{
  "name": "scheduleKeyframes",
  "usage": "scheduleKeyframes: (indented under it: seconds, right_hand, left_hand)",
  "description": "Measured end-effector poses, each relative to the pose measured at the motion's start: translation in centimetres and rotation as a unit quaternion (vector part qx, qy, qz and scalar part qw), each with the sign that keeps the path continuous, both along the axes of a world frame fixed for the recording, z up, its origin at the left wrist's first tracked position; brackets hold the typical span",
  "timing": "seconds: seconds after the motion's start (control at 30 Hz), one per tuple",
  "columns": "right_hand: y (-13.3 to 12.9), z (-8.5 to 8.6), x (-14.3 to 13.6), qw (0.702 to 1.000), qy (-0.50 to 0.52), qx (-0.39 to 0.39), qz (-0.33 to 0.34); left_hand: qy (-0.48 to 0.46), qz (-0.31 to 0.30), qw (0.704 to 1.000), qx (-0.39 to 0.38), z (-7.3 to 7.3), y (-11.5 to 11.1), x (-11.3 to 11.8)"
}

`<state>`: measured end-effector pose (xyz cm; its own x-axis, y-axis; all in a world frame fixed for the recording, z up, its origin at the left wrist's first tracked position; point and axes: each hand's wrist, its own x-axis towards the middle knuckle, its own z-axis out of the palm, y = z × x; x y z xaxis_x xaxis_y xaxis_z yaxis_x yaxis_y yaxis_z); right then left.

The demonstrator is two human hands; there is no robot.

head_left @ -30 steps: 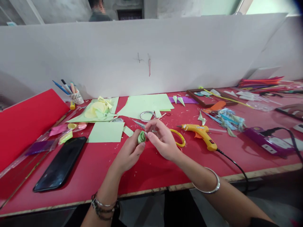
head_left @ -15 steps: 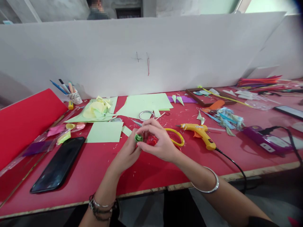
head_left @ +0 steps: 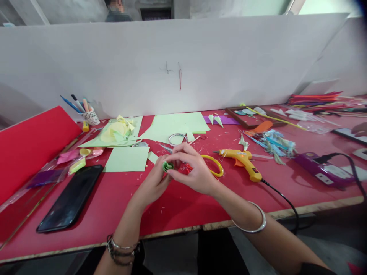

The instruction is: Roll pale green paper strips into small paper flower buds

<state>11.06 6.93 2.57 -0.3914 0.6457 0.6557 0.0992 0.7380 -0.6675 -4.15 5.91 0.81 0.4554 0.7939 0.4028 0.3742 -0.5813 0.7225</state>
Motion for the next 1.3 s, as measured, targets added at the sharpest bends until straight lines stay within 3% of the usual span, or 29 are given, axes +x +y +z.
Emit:
scheduleKeyframes:
  seconds: [0.3, 0.67, 1.0, 1.3]
  right_hand:
    - [0.1, 0.1, 0.0, 1.000, 0.001, -0.014, -0.007]
    - [-0.1, 0.1, 0.0, 0.999, 0.006, -0.045, -0.023]
    - [0.2, -0.2, 0.0, 0.998, 0.020, -0.042, -0.052]
    - [0.3, 0.2, 0.1, 0.994, 0.044, -0.096, -0.022]
  left_hand:
    - [-0.005, 0.012, 1.000, 0.008, 0.5, 0.0, 0.4]
    - [0.058, 0.096, 0.991, 0.071, 0.7, 0.4, 0.2]
    - [0.056, 0.084, 0.993, 0.055, 0.6, 0.3, 0.3]
    - [0.013, 0.068, 0.997, -0.037, 0.8, 0.1, -0.1]
